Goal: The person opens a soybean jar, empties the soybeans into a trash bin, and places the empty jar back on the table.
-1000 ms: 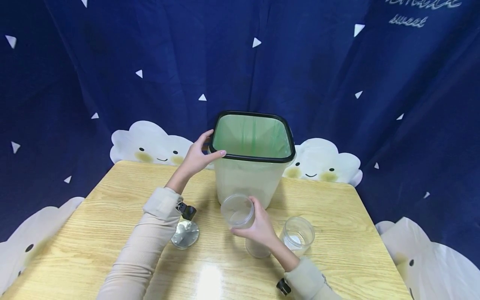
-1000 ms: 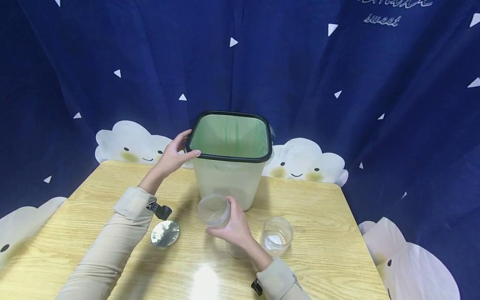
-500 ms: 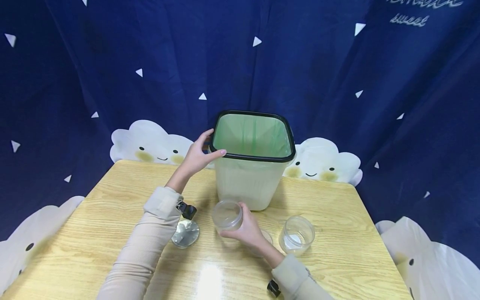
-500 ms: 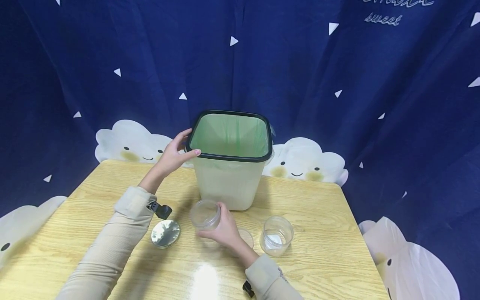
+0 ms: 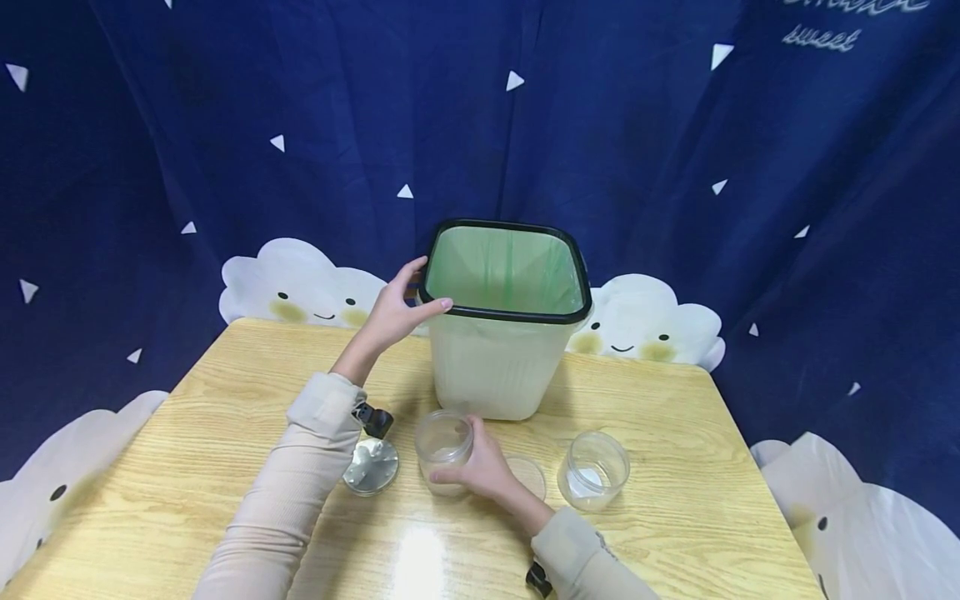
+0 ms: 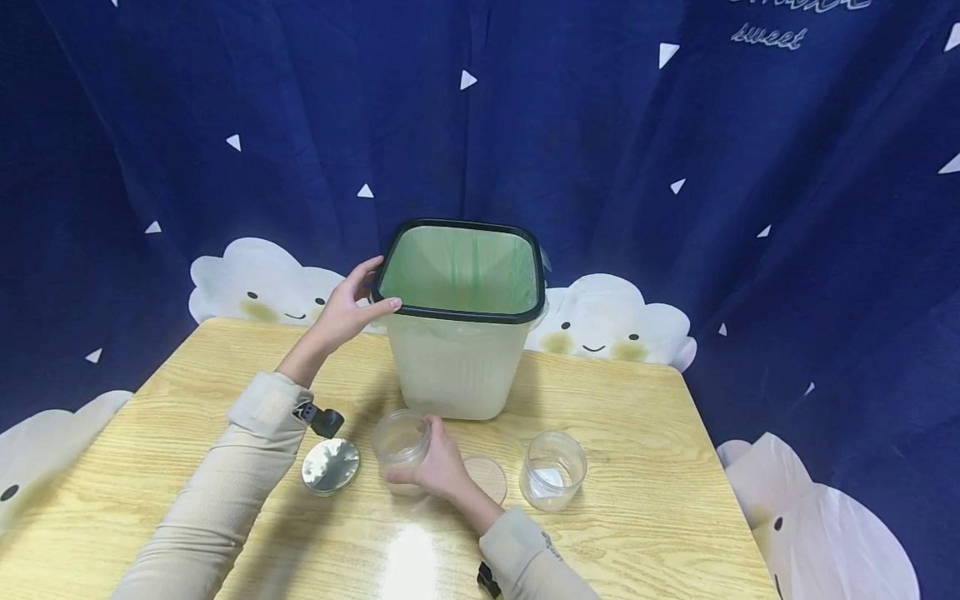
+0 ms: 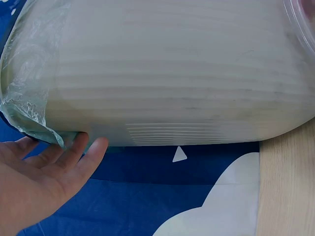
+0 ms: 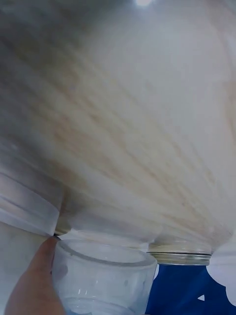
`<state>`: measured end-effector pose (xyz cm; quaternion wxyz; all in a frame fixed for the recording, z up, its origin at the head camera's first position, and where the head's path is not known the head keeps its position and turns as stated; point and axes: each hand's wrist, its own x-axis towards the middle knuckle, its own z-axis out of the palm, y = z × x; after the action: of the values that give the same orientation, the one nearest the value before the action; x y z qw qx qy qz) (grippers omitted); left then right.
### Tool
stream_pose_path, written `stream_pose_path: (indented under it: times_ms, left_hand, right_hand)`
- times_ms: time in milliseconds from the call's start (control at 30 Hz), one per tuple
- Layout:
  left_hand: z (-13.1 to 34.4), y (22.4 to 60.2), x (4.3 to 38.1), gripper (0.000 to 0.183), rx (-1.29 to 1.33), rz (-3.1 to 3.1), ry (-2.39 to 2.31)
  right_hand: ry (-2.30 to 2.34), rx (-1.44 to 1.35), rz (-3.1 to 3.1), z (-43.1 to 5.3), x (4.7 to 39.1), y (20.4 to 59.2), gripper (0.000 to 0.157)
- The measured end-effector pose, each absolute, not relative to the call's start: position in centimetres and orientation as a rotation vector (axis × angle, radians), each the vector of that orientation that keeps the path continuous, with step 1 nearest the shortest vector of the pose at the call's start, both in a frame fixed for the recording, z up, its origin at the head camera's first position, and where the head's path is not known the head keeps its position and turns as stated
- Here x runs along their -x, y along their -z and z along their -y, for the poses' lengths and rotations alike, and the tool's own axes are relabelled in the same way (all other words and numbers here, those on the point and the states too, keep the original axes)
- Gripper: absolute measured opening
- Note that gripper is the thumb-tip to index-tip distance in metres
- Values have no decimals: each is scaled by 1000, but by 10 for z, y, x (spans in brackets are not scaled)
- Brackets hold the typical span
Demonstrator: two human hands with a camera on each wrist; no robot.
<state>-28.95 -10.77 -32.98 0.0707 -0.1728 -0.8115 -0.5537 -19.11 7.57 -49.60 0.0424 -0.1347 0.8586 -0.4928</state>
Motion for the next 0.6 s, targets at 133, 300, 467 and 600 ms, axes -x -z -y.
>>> stream_pose_path:
  times_ms: [133, 300, 467, 600]
  left_hand:
    - [107, 330, 289, 79, 523, 2433, 1673]
    - [107, 329, 290, 78, 519, 2431, 1674]
    - [106, 328, 289, 78, 520, 2425, 1681]
    - [105, 328, 289, 78, 509, 2432, 1674]
  right_hand:
    - [1493, 433, -2615, -75, 189, 495, 105]
    - [1462, 452, -2628, -77, 187, 497, 104]
    - [1493, 496, -2632, -80, 186, 497, 103]
    - [1521, 532, -2613, -84, 184, 493, 102]
